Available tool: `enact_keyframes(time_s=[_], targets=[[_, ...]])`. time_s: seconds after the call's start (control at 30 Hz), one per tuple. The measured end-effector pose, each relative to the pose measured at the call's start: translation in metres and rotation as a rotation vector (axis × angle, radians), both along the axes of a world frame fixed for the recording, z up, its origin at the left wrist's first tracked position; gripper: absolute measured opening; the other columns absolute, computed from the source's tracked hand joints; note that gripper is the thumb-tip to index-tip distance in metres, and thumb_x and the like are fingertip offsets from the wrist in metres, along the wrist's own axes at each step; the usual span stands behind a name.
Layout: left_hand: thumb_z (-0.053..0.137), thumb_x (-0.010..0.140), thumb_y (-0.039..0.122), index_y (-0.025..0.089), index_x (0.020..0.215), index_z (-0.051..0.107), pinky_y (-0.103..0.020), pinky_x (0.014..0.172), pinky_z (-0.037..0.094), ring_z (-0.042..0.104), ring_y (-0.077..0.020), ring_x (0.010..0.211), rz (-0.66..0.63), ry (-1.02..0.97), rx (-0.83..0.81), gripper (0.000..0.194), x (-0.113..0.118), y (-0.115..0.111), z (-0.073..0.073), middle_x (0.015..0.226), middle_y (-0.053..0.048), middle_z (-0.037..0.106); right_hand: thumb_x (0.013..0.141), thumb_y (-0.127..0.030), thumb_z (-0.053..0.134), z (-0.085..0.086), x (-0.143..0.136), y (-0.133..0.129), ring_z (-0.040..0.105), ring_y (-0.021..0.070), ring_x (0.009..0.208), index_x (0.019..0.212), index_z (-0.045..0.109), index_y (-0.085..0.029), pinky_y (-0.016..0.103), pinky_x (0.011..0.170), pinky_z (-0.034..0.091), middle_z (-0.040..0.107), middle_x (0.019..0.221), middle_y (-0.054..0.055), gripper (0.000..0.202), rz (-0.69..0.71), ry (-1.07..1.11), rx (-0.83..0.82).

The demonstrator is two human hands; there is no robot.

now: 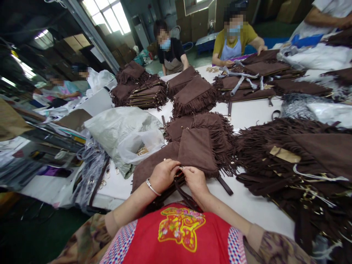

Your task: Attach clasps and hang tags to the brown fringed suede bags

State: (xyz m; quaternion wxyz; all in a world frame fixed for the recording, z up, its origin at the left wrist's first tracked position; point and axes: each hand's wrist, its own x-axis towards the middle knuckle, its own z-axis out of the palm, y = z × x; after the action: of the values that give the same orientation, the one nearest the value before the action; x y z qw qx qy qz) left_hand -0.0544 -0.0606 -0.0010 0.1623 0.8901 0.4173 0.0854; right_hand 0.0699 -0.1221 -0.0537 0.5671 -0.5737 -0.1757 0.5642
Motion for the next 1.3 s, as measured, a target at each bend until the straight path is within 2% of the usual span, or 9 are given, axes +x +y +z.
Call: enact_keyframes(time_s=[0.2,0.3,0.43,0.53,0.6,0.7,0.87,1.07,1.3], targets=[[0.039,0.096,0.024,0.016,0.087,0.062,-0.029,0.068,0.045,0.059,-0.0188,0.076,-0.058,0.161,0.101,0.026,0.006,-0.006,-0.006,0.086,-0.009,0.062,0.071,-0.042,0.064,-0.004,0.002,-0.001,0.033,0.0079,0.041,0.07,0.068,-0.014,0.022,0.041,0.021,0.045,0.045,-0.006,0.028,0.034,-0.044,-0.033],[0.039,0.094,0.022,0.015,0.085,0.058,-0.029,0.071,0.045,0.058,-0.0184,0.078,0.053,-0.026,0.046,0.022,0.003,-0.006,-0.001,0.085,-0.009,0.061,0.07,-0.036,0.067,-0.006,0.01,-0.006,0.053,0.0133,0.055,0.081,0.074,-0.015,0.024,0.052,0.038,0.065,0.063,0.001,0.025,0.096,-0.11,0.009],[0.04,0.096,0.034,0.014,0.093,0.058,-0.024,0.06,0.043,0.053,-0.0118,0.06,0.235,-0.555,-0.449,0.027,-0.005,-0.005,0.011,0.071,-0.003,0.06,0.079,-0.03,0.06,-0.007,0.027,-0.025,0.063,0.0229,0.09,0.091,0.077,-0.022,0.034,0.084,0.045,0.074,0.092,0.006,0.022,0.306,-0.624,0.183],[0.047,0.091,0.049,0.016,0.093,0.054,-0.02,0.048,0.04,0.049,-0.0082,0.048,0.346,-0.872,-0.882,0.034,-0.009,-0.009,0.011,0.066,0.001,0.059,0.083,-0.03,0.055,-0.007,0.037,-0.041,0.063,0.0243,0.094,0.092,0.076,-0.024,0.036,0.087,0.044,0.073,0.092,0.006,0.024,0.383,-0.877,0.231],[0.052,0.087,0.051,0.018,0.084,0.047,-0.019,0.046,0.041,0.048,-0.0067,0.044,0.461,-0.944,-0.929,0.033,-0.01,-0.014,0.005,0.062,0.005,0.054,0.084,-0.033,0.056,-0.005,0.041,-0.047,0.065,0.0225,0.087,0.1,0.074,-0.022,0.034,0.082,0.047,0.074,0.091,0.006,0.026,0.382,-0.818,0.188],[0.054,0.086,0.044,0.019,0.08,0.048,-0.017,0.038,0.034,0.043,-0.0052,0.036,0.593,-0.708,-0.846,0.027,-0.013,-0.023,-0.002,0.055,0.008,0.047,0.082,-0.04,0.061,-0.001,0.043,-0.05,0.065,0.0202,0.076,0.108,0.071,-0.019,0.031,0.073,0.049,0.074,0.088,0.006,0.035,0.315,-0.631,0.096],[0.058,0.081,0.032,0.015,0.079,0.063,-0.017,0.035,0.031,0.05,-0.0085,0.036,0.536,-0.259,-0.808,0.018,-0.019,-0.039,0.003,0.053,0.004,0.054,0.076,-0.041,0.065,0.004,0.036,-0.045,0.066,0.0215,0.085,0.105,0.072,-0.02,0.03,0.074,0.051,0.074,0.099,0.006,0.037,0.374,-0.318,0.134],[0.06,0.078,0.033,0.015,0.076,0.061,-0.018,0.038,0.037,0.047,-0.0075,0.037,0.619,-0.452,-0.99,0.018,-0.023,-0.058,0.003,0.051,0.004,0.054,0.065,-0.039,0.07,0.0,0.012,-0.044,0.064,0.0229,0.078,0.088,0.078,-0.019,0.032,0.069,0.049,0.075,0.089,0.006,0.031,0.509,-0.156,0.014],[0.064,0.075,0.04,0.015,0.072,0.059,-0.018,0.039,0.039,0.044,-0.0066,0.036,0.648,-0.614,-1.137,0.026,-0.023,-0.072,-0.004,0.049,0.005,0.051,0.062,-0.044,0.079,0.007,-0.002,-0.04,0.06,0.0177,0.066,0.08,0.073,-0.015,0.03,0.063,0.045,0.069,0.073,0.005,0.035,0.42,0.225,-0.033]])
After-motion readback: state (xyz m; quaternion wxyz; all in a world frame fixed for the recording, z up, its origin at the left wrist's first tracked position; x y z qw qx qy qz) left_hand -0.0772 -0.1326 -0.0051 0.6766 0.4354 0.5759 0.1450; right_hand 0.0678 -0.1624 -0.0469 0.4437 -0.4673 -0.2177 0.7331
